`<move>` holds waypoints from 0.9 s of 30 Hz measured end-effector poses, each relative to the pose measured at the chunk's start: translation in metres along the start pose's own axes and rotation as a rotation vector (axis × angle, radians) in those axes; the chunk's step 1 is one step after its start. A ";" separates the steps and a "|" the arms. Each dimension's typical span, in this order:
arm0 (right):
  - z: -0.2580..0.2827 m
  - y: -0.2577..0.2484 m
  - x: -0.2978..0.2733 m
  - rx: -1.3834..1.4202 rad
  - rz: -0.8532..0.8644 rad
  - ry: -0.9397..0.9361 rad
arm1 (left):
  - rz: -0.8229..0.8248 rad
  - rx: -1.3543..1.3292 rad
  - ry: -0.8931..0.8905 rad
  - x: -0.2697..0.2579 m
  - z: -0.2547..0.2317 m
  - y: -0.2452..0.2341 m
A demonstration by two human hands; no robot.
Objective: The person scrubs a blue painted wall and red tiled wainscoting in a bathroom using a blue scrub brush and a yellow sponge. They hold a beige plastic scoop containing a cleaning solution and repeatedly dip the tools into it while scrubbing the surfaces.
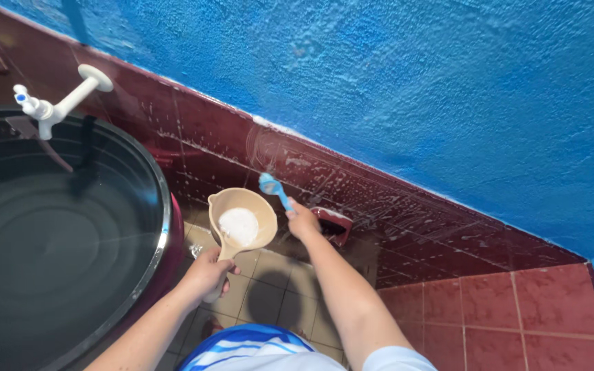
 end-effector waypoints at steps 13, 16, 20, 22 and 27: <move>-0.053 -0.057 -0.049 -0.006 -0.138 0.095 | -0.056 -0.063 -0.010 -0.005 0.012 -0.010; 0.045 0.011 -0.013 0.215 -0.037 -0.099 | -0.110 -0.030 -0.027 -0.003 0.020 -0.010; 0.127 0.106 0.034 0.366 0.141 -0.010 | -0.173 -0.019 -0.044 -0.003 0.028 -0.009; 0.129 0.126 0.048 0.529 0.222 -0.062 | -0.193 -0.005 -0.051 -0.001 0.031 -0.006; -0.007 0.088 0.050 0.644 0.330 0.048 | -0.203 -0.060 -0.041 0.004 0.043 0.005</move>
Point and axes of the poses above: each hand's wrist, its own x-axis towards the middle knuckle, its own y-axis out of the palm, z = x × y, the point moved 8 cm from there along x, towards the middle knuckle, and after that the axes turned 8 degrees about y, right-handed, at the moved point
